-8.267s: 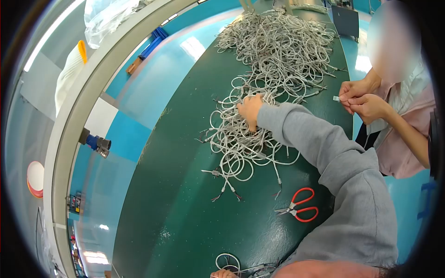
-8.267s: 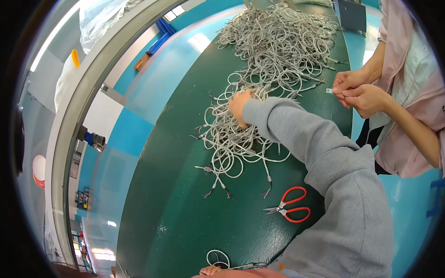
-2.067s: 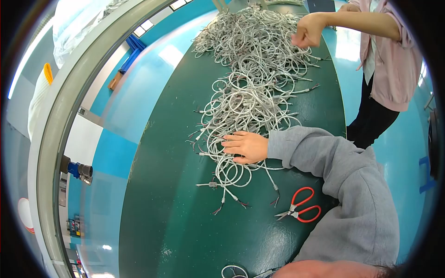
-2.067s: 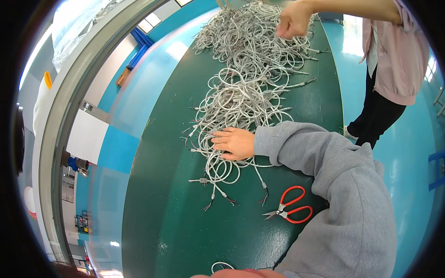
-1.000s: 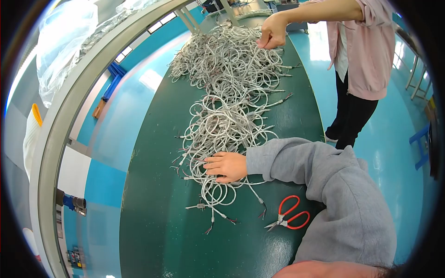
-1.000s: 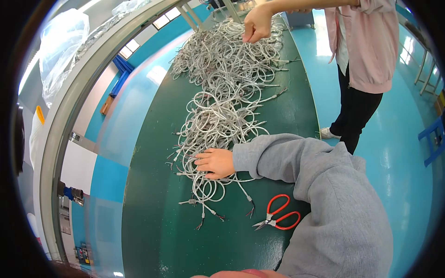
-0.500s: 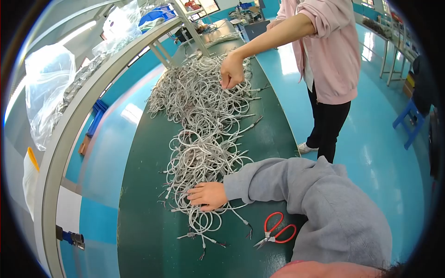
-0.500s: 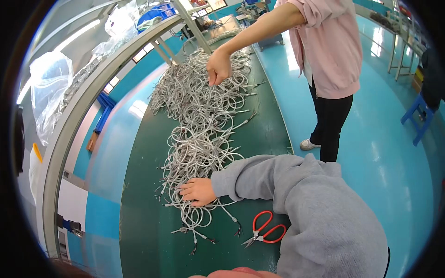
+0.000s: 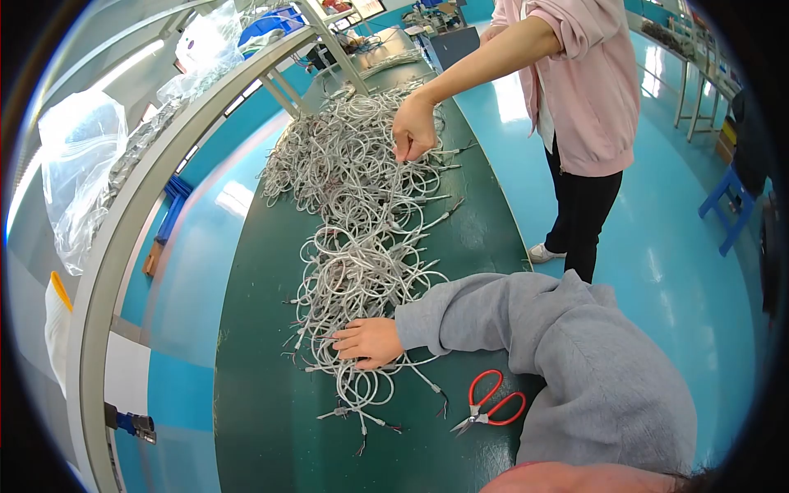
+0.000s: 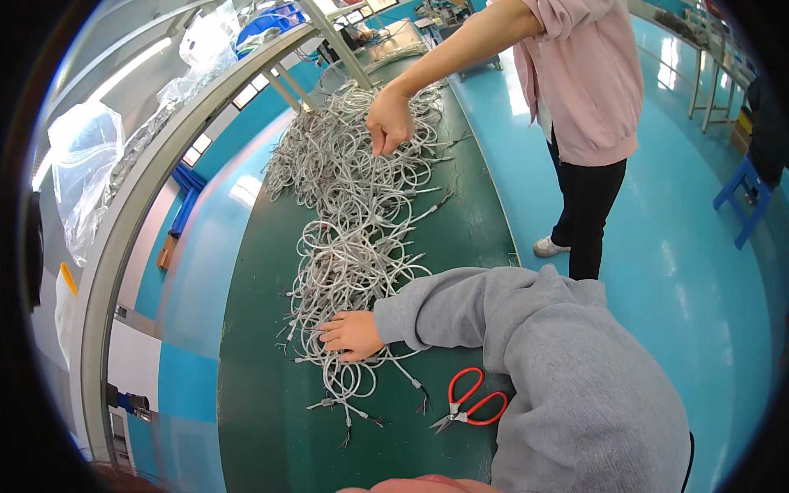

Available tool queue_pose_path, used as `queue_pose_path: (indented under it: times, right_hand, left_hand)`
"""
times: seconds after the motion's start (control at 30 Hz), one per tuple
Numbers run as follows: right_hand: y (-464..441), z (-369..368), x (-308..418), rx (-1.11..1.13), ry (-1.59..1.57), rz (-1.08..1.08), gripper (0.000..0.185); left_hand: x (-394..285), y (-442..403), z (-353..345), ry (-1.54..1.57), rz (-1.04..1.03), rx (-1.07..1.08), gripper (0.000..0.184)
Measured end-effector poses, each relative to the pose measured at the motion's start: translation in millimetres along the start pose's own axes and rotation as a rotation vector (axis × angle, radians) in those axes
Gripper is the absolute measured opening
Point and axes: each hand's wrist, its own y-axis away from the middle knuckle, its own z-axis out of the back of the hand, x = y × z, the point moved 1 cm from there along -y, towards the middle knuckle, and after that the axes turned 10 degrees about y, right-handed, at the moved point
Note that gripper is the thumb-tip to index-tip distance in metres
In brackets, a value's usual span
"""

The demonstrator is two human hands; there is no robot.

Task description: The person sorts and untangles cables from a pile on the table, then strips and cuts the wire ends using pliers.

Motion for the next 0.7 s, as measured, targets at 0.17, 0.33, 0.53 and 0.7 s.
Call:
queue_pose_path:
  times: [0.17, 0.33, 0.53, 0.7]
  right_hand:
    - [0, 1, 1, -0.004, 0.002, -0.005, 0.038]
    - [1, -5, -2, -0.061, 0.001, 0.012, 0.038]
    - [-1, 2, -5, -0.034, -0.086, 0.011, 0.039]
    - [-7, 57, 9, -0.3, -0.018, 0.065, 0.031]
  left_hand:
    - [-5, -2, -1, 0.007, 0.021, 0.037, 0.044]
    - [-14, 6, -7, -0.002, 0.018, 0.065, 0.046]
    - [-20, 53, -42, -0.055, -0.049, 0.075, 0.048]
    - [-7, 112, -85, -0.114, -0.124, 0.074, 0.05]
